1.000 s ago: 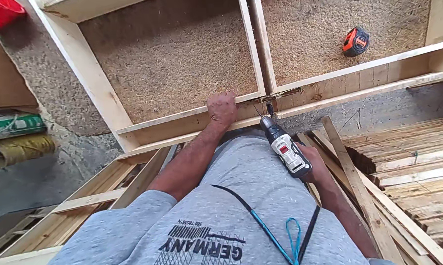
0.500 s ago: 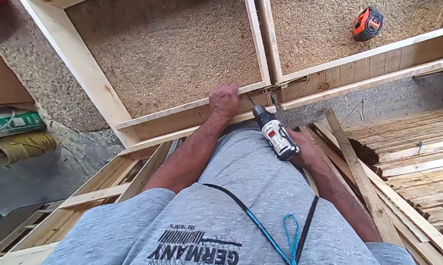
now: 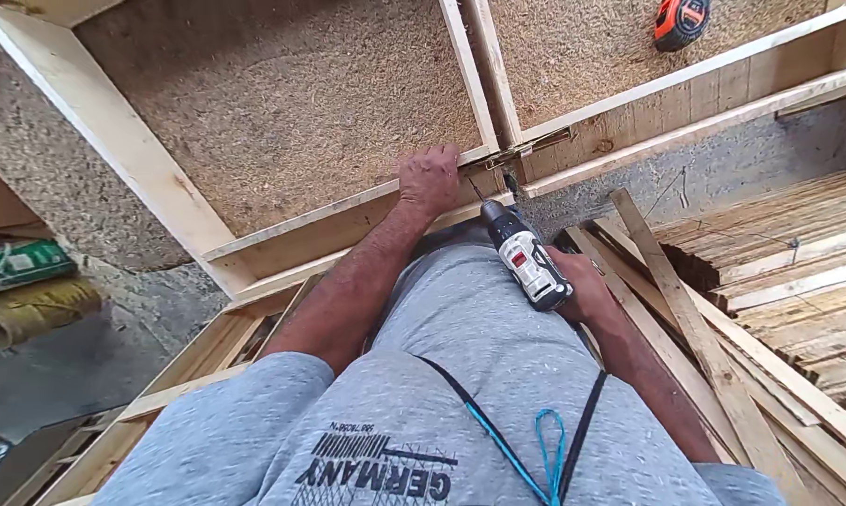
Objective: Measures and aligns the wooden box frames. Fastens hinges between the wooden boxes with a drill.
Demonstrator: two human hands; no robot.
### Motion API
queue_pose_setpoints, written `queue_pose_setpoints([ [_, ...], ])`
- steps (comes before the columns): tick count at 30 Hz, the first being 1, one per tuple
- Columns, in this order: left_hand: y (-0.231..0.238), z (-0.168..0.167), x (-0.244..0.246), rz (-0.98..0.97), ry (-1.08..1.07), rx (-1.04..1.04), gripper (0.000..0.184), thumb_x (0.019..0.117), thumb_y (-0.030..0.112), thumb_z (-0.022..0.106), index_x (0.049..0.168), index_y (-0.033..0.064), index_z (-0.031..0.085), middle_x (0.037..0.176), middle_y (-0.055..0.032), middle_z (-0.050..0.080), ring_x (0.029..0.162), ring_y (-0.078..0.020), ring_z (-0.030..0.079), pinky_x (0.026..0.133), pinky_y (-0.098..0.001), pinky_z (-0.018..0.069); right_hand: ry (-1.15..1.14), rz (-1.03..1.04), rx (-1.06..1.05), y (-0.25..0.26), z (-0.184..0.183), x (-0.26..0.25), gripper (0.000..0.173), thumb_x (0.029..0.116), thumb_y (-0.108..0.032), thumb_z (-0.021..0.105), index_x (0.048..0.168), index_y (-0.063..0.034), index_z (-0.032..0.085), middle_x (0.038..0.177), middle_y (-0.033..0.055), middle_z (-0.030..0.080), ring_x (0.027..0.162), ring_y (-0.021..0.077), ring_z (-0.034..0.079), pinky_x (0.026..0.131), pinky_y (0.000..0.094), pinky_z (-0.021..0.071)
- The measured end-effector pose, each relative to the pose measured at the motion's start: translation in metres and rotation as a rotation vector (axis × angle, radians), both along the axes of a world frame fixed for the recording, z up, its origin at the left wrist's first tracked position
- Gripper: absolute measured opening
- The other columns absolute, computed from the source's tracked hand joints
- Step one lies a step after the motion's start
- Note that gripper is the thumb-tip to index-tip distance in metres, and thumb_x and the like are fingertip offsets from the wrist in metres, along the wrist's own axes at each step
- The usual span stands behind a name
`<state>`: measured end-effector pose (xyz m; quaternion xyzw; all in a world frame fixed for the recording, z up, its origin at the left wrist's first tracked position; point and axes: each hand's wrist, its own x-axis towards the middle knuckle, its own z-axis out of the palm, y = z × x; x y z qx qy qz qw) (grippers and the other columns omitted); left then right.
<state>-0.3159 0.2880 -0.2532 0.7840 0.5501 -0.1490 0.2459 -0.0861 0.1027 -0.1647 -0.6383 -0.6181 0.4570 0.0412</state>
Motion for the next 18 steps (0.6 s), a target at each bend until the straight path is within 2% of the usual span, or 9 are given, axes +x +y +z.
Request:
queue_pose_setpoints([
  [4,0.005,0.003,0.010,-0.008,0.083,-0.058,0.034,0.1026,0.036,0.057,0.117,0.0056,0.063,0.103,-0.0227,0.072,0.099,-0.0451,0.071,0.078,-0.0640,0.0544,0.008,-0.002,0.011,-0.003,0.001,0.003,0.046,0.0898,-0.049,0.063,0.120,-0.0146,0.067,0.095,0.0086,0.075,0.087,0.0286,0.074,0.069,0.0590,0.0564],
  [8,-0.002,-0.004,0.012,0.036,0.097,0.030,0.029,0.1013,0.034,0.057,0.113,0.0085,0.065,0.096,-0.0204,0.073,0.095,-0.0429,0.072,0.074,-0.0621,0.0550,0.017,0.000,0.053,-0.005,-0.004,0.004,0.047,0.0890,-0.050,0.064,0.119,-0.0137,0.067,0.093,0.0090,0.075,0.085,0.0289,0.074,0.068,0.0584,0.0562],
  [18,-0.007,-0.013,0.009,0.043,0.049,0.107,0.027,0.1000,0.033,0.058,0.111,0.0097,0.066,0.096,-0.0183,0.073,0.092,-0.0411,0.073,0.071,-0.0603,0.0550,0.016,-0.020,0.040,0.004,-0.013,-0.002,0.049,0.0898,-0.051,0.062,0.121,-0.0149,0.068,0.098,0.0076,0.076,0.088,0.0272,0.075,0.070,0.0575,0.0571],
])
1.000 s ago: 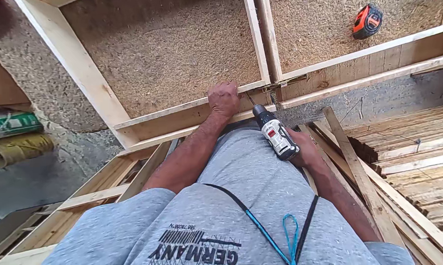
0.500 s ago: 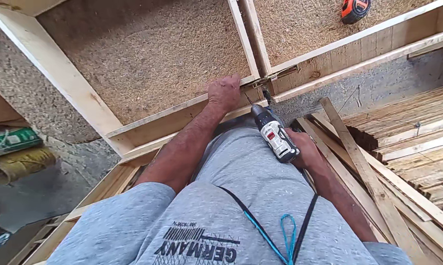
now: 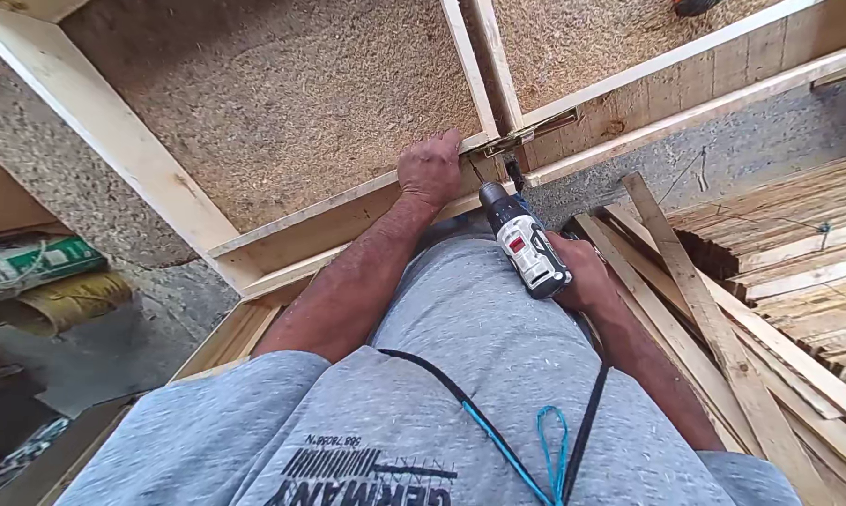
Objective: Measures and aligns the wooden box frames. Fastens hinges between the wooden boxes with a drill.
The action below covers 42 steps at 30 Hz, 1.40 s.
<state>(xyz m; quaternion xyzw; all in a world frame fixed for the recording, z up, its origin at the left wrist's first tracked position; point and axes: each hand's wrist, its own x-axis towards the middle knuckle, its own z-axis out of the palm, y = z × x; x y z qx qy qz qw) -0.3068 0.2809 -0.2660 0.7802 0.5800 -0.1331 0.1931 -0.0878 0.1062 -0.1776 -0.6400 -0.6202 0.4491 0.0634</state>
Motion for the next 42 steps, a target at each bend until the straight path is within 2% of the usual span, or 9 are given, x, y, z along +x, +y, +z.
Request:
queue_pose_setpoints([
  [6,0.001,0.003,0.000,0.013,0.002,-0.040,0.027,0.1001,0.030,0.055,0.115,0.0099,0.066,0.098,-0.0201,0.073,0.094,-0.0429,0.073,0.072,-0.0614,0.0553,-0.001,-0.017,0.004,0.001,-0.004,-0.004,0.048,0.0888,-0.049,0.064,0.121,-0.0145,0.068,0.097,0.0081,0.076,0.089,0.0281,0.075,0.071,0.0577,0.0570],
  [16,0.002,0.000,-0.001,0.008,0.000,-0.021,0.024,0.0996,0.028,0.054,0.112,0.0109,0.066,0.097,-0.0176,0.074,0.092,-0.0405,0.073,0.070,-0.0601,0.0551,-0.020,-0.043,0.013,0.002,-0.011,-0.013,0.049,0.0894,-0.051,0.063,0.122,-0.0145,0.068,0.098,0.0081,0.076,0.089,0.0276,0.075,0.071,0.0570,0.0571],
  [20,0.002,0.001,0.000,0.010,0.001,-0.021,0.024,0.0999,0.026,0.054,0.114,0.0112,0.067,0.096,-0.0178,0.073,0.090,-0.0409,0.073,0.069,-0.0596,0.0551,-0.084,-0.040,0.022,0.000,-0.010,-0.020,0.051,0.0898,-0.052,0.061,0.121,-0.0122,0.068,0.095,0.0107,0.076,0.085,0.0320,0.075,0.067,0.0581,0.0560],
  [26,0.002,0.000,0.000,0.010,-0.011,-0.014,0.022,0.0997,0.026,0.054,0.111,0.0101,0.066,0.094,-0.0185,0.073,0.089,-0.0416,0.073,0.067,-0.0592,0.0549,-0.109,-0.058,0.044,-0.004,-0.018,-0.031,0.051,0.0919,-0.053,0.058,0.117,-0.0097,0.068,0.087,0.0114,0.075,0.077,0.0319,0.074,0.060,0.0555,0.0554],
  [31,0.001,-0.006,-0.002,-0.001,-0.036,0.039,0.021,0.0989,0.022,0.052,0.107,0.0096,0.067,0.090,-0.0175,0.073,0.084,-0.0403,0.073,0.064,-0.0567,0.0546,-0.141,-0.057,0.038,-0.003,-0.017,-0.040,0.045,0.0921,-0.045,0.060,0.114,-0.0065,0.068,0.082,0.0135,0.073,0.070,0.0339,0.073,0.054,0.0545,0.0538],
  [35,0.000,-0.009,-0.002,-0.020,-0.047,0.076,0.020,0.0988,0.022,0.055,0.107,0.0087,0.068,0.090,-0.0173,0.073,0.084,-0.0396,0.074,0.064,-0.0557,0.0556,-0.136,-0.058,-0.009,-0.001,-0.015,-0.043,0.036,0.0936,-0.036,0.061,0.113,-0.0064,0.069,0.083,0.0141,0.073,0.071,0.0342,0.073,0.055,0.0546,0.0549],
  [40,0.000,-0.010,-0.002,-0.026,-0.032,0.072,0.021,0.0994,0.025,0.057,0.109,0.0105,0.068,0.093,-0.0156,0.074,0.086,-0.0381,0.074,0.066,-0.0549,0.0563,-0.152,-0.052,0.003,-0.001,-0.013,-0.046,0.030,0.0943,-0.032,0.058,0.107,-0.0060,0.068,0.078,0.0139,0.071,0.065,0.0339,0.072,0.050,0.0516,0.0531],
  [42,0.000,-0.011,-0.003,-0.033,-0.035,0.075,0.021,0.0998,0.024,0.056,0.110,0.0107,0.069,0.094,-0.0152,0.075,0.087,-0.0378,0.074,0.066,-0.0547,0.0567,-0.151,-0.059,0.005,0.001,-0.011,-0.046,0.031,0.0949,-0.032,0.057,0.110,-0.0070,0.069,0.078,0.0134,0.071,0.065,0.0331,0.071,0.050,0.0507,0.0530],
])
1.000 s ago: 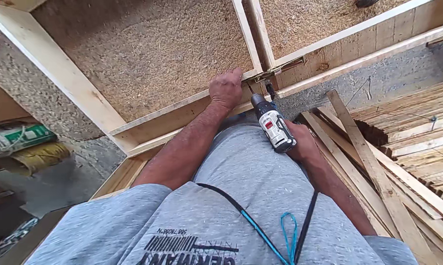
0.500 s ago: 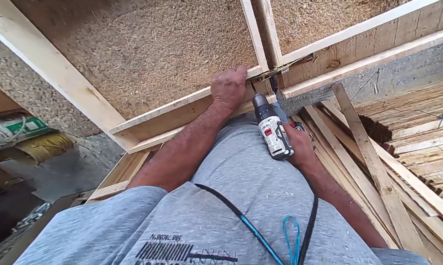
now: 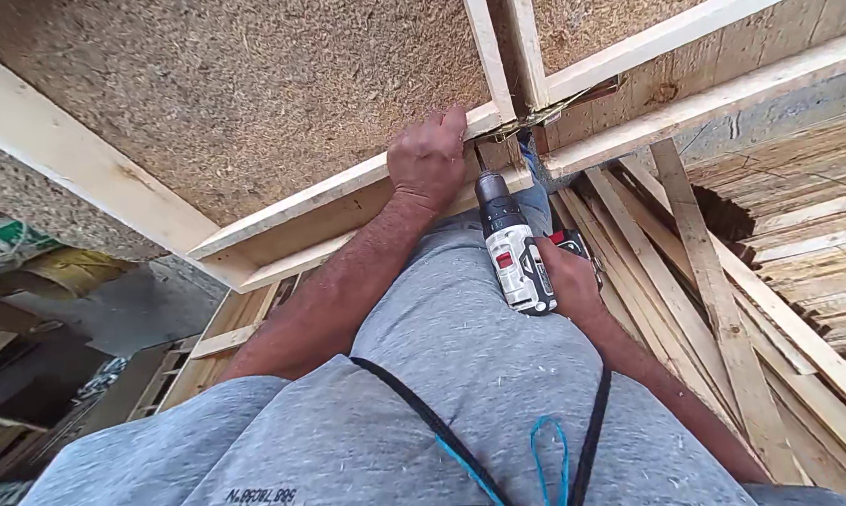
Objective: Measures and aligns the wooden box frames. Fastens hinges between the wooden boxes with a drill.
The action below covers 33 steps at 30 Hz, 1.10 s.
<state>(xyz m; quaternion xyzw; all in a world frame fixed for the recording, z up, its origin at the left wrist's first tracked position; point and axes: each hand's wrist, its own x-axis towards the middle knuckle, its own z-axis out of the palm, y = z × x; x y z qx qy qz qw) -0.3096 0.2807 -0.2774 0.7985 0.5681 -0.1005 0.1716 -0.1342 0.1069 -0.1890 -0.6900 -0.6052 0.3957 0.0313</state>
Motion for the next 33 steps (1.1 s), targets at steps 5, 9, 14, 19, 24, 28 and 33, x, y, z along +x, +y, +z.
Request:
queue_pose_setpoints([
  [5,0.002,0.002,0.000,-0.008,0.002,-0.032,0.023,0.1001,0.028,0.057,0.111,0.0102,0.068,0.096,-0.0157,0.075,0.089,-0.0381,0.074,0.068,-0.0551,0.0566,-0.019,-0.012,0.046,-0.001,0.000,-0.004,0.028,0.0977,-0.028,0.056,0.109,-0.0062,0.069,0.078,0.0139,0.072,0.065,0.0327,0.072,0.051,0.0493,0.0543],
  [9,0.001,0.000,-0.001,-0.017,0.004,-0.017,0.021,0.1006,0.026,0.056,0.108,0.0099,0.067,0.094,-0.0157,0.074,0.087,-0.0378,0.074,0.066,-0.0547,0.0563,-0.066,-0.009,0.053,-0.002,0.001,-0.011,0.024,0.0971,-0.026,0.056,0.100,-0.0050,0.067,0.075,0.0140,0.070,0.064,0.0323,0.071,0.049,0.0477,0.0533],
  [14,0.000,0.000,0.000,-0.024,-0.001,-0.006,0.022,0.1021,0.027,0.054,0.106,0.0096,0.067,0.093,-0.0152,0.074,0.086,-0.0366,0.074,0.066,-0.0527,0.0563,-0.060,-0.029,0.019,0.004,0.000,-0.015,0.029,0.0943,-0.027,0.058,0.111,-0.0058,0.069,0.076,0.0136,0.071,0.063,0.0333,0.071,0.049,0.0487,0.0527],
  [19,0.002,-0.001,-0.002,-0.032,-0.003,-0.015,0.025,0.1026,0.030,0.054,0.108,0.0097,0.067,0.093,-0.0151,0.074,0.087,-0.0367,0.074,0.067,-0.0532,0.0565,-0.071,-0.035,0.035,0.007,0.000,-0.016,0.023,0.0966,-0.027,0.055,0.099,-0.0071,0.068,0.073,0.0121,0.069,0.062,0.0305,0.070,0.048,0.0462,0.0521],
  [24,0.002,0.000,-0.001,-0.031,-0.015,-0.009,0.018,0.0996,0.019,0.054,0.105,0.0087,0.067,0.092,-0.0152,0.073,0.085,-0.0365,0.074,0.065,-0.0529,0.0562,-0.040,-0.031,-0.021,0.017,0.002,-0.014,0.027,0.0944,-0.025,0.057,0.109,-0.0053,0.068,0.075,0.0141,0.070,0.064,0.0336,0.071,0.051,0.0491,0.0529],
  [28,0.002,-0.002,-0.002,-0.024,-0.011,-0.004,0.018,0.1003,0.020,0.053,0.105,0.0099,0.067,0.093,-0.0144,0.074,0.084,-0.0363,0.074,0.064,-0.0521,0.0557,-0.044,-0.026,-0.017,0.020,-0.001,-0.013,0.022,0.0956,-0.027,0.056,0.098,-0.0068,0.066,0.071,0.0122,0.068,0.062,0.0314,0.070,0.048,0.0474,0.0515],
  [33,0.002,-0.003,-0.002,-0.036,-0.016,0.024,0.018,0.1004,0.020,0.054,0.104,0.0095,0.068,0.092,-0.0137,0.074,0.084,-0.0353,0.074,0.065,-0.0511,0.0563,-0.059,-0.006,-0.026,0.026,-0.001,-0.012,0.025,0.0958,-0.026,0.056,0.105,-0.0061,0.068,0.071,0.0125,0.068,0.061,0.0321,0.070,0.048,0.0474,0.0513],
])
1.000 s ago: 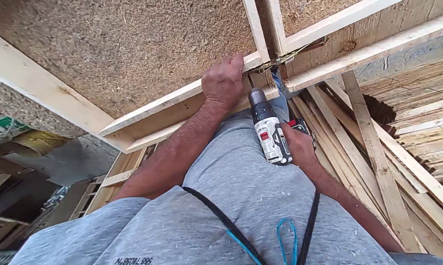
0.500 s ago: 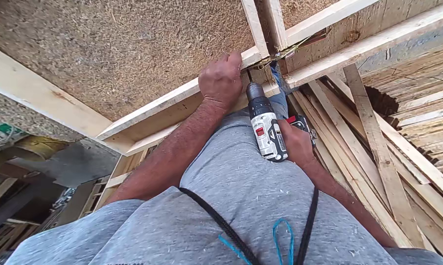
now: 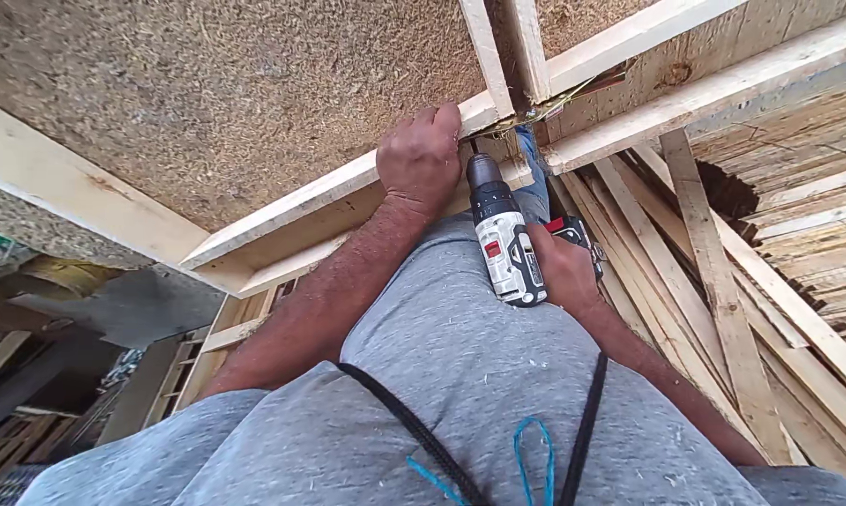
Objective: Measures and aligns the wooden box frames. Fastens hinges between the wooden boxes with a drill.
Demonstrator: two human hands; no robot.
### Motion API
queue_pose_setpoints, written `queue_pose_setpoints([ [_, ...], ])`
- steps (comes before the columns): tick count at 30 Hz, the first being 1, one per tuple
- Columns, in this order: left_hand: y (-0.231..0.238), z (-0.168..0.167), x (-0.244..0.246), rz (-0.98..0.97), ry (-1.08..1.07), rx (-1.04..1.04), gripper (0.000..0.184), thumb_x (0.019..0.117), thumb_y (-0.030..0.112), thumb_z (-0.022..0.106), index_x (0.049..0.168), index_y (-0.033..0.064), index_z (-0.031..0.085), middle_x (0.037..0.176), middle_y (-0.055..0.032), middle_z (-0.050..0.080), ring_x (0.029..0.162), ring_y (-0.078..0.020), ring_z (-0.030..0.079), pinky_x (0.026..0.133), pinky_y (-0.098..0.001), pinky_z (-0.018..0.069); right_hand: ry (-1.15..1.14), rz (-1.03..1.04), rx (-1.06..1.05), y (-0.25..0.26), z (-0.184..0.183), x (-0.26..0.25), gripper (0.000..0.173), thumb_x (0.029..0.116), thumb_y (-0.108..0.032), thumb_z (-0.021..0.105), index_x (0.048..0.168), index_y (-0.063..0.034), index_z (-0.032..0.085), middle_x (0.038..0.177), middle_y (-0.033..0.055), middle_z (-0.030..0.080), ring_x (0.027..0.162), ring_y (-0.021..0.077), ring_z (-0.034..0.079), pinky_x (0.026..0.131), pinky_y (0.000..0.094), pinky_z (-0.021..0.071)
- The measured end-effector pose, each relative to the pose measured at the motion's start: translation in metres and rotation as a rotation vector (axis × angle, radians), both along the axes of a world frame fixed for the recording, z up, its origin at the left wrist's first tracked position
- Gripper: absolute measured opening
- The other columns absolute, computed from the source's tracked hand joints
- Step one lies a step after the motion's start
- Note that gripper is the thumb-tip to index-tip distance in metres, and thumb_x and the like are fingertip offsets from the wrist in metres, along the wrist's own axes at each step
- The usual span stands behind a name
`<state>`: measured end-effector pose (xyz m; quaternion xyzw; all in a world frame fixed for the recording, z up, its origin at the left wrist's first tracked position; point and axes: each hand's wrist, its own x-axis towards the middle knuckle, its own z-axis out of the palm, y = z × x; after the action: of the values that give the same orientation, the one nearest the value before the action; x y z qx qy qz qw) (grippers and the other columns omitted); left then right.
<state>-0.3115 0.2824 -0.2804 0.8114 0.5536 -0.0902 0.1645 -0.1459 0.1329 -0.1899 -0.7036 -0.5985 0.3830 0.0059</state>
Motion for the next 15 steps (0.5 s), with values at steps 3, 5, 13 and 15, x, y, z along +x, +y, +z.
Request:
queue_pose_setpoints([
  [3,0.000,0.000,0.000,-0.001,-0.001,0.004,0.017,0.1008,0.019,0.054,0.102,0.0093,0.067,0.092,-0.0136,0.074,0.084,-0.0346,0.074,0.064,-0.0505,0.0562,0.007,0.017,-0.020,0.002,0.000,0.002,0.024,0.0951,-0.027,0.056,0.100,-0.0068,0.066,0.070,0.0122,0.067,0.061,0.0322,0.069,0.047,0.0474,0.0503],
  [5,0.000,-0.001,0.000,0.002,0.000,0.014,0.017,0.1005,0.020,0.054,0.101,0.0098,0.067,0.091,-0.0128,0.074,0.083,-0.0340,0.074,0.064,-0.0501,0.0561,-0.009,0.039,-0.019,0.004,0.002,0.004,0.023,0.0950,-0.025,0.054,0.100,-0.0066,0.066,0.070,0.0126,0.067,0.061,0.0329,0.070,0.047,0.0477,0.0501],
  [13,0.000,0.003,0.000,0.011,0.010,-0.023,0.017,0.0983,0.018,0.055,0.103,0.0087,0.068,0.095,-0.0148,0.075,0.086,-0.0363,0.074,0.065,-0.0531,0.0563,0.061,0.019,-0.156,0.011,0.006,0.014,0.037,0.0903,-0.038,0.062,0.115,-0.0103,0.066,0.080,0.0115,0.071,0.068,0.0339,0.071,0.052,0.0527,0.0522],
  [15,-0.005,0.008,-0.001,0.011,0.032,-0.082,0.020,0.0977,0.017,0.055,0.108,0.0060,0.067,0.100,-0.0183,0.074,0.089,-0.0401,0.074,0.067,-0.0572,0.0564,0.096,-0.006,-0.212,0.010,0.012,0.015,0.038,0.0899,-0.038,0.064,0.118,-0.0121,0.064,0.083,0.0121,0.071,0.072,0.0353,0.072,0.055,0.0561,0.0533],
])
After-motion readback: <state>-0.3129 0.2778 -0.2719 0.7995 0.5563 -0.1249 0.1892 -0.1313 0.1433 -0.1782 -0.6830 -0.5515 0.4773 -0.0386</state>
